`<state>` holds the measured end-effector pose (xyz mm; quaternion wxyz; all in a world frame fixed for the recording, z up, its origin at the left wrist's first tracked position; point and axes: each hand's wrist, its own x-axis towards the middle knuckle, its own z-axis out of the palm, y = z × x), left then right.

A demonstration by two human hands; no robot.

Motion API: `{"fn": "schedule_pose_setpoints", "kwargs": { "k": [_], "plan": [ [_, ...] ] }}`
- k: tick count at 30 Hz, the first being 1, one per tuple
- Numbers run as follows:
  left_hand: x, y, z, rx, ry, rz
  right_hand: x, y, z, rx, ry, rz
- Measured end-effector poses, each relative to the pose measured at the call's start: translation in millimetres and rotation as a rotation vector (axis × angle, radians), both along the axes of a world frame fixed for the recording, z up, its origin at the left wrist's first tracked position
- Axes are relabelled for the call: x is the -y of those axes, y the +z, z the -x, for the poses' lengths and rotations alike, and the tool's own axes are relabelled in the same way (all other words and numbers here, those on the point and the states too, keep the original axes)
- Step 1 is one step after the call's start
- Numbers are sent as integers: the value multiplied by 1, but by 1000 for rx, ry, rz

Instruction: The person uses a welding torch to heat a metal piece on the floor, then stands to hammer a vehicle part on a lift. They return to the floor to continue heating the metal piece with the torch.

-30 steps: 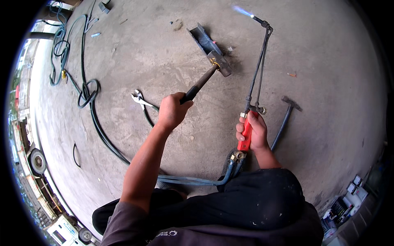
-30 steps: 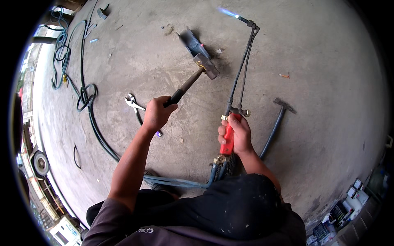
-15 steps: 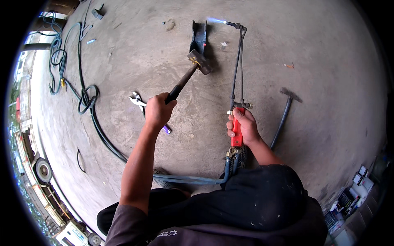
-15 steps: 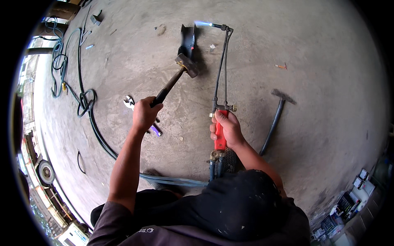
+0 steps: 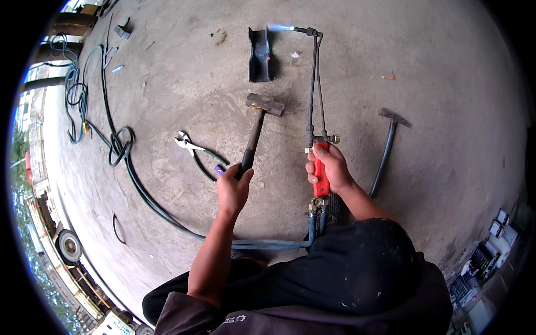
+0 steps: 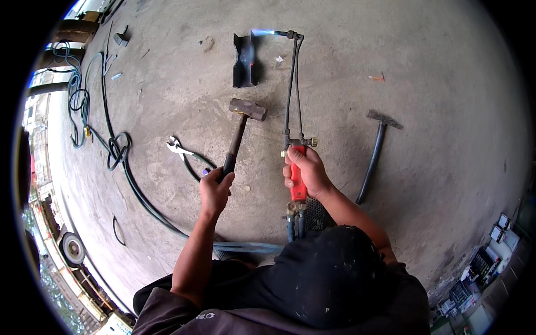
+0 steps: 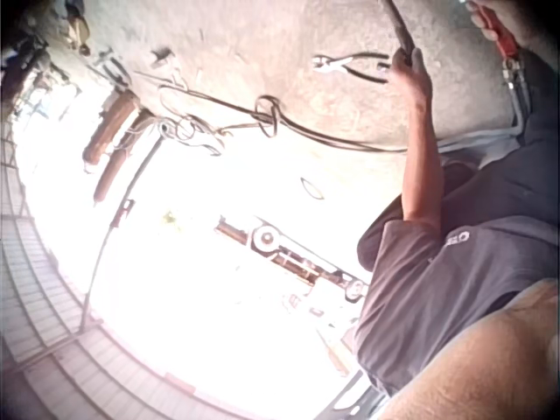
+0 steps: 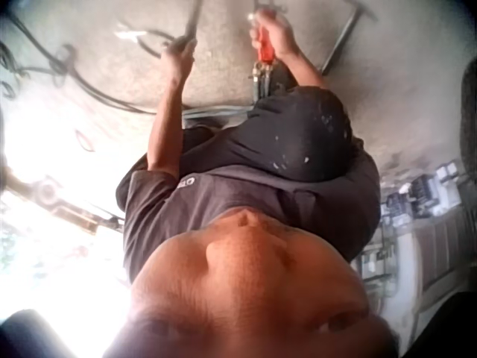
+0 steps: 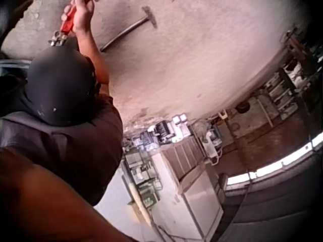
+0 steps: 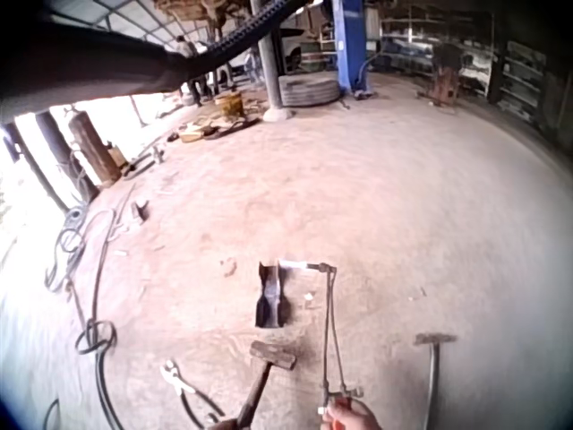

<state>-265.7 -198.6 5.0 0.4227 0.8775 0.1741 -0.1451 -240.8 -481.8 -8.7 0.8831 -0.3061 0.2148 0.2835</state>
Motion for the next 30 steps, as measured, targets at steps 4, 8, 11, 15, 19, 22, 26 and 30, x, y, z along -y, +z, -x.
{"fn": "schedule_pose_setpoints", "kwargs": {
  "k": [4, 8, 11, 15, 19, 22, 26, 30],
  "plan": [
    [22, 12, -21, -42, -64, -142, -1, 0, -4, -22, 18, 30],
    [27, -9, 1, -93, 63, -128, -8, 1, -15, -33, 43, 37],
    [22, -17, 27, 11, 45, -212, -6, -4, -16, -48, 66, 64],
    [3, -38, 44, -146, -143, -537, 8, 14, -33, -61, 120, 156],
    [43, 2, 10, 261, -223, -297, 47, 35, -52, 45, 36, 325],
    [96, 35, -33, 554, -365, -123, 49, 47, -57, 36, 8, 331],
    [146, 51, -89, 672, -484, -3, 22, 31, -50, 26, 160, 307],
    [162, 38, -119, 486, -634, -159, 4, 27, -47, 37, 224, 342]
  ]
}}
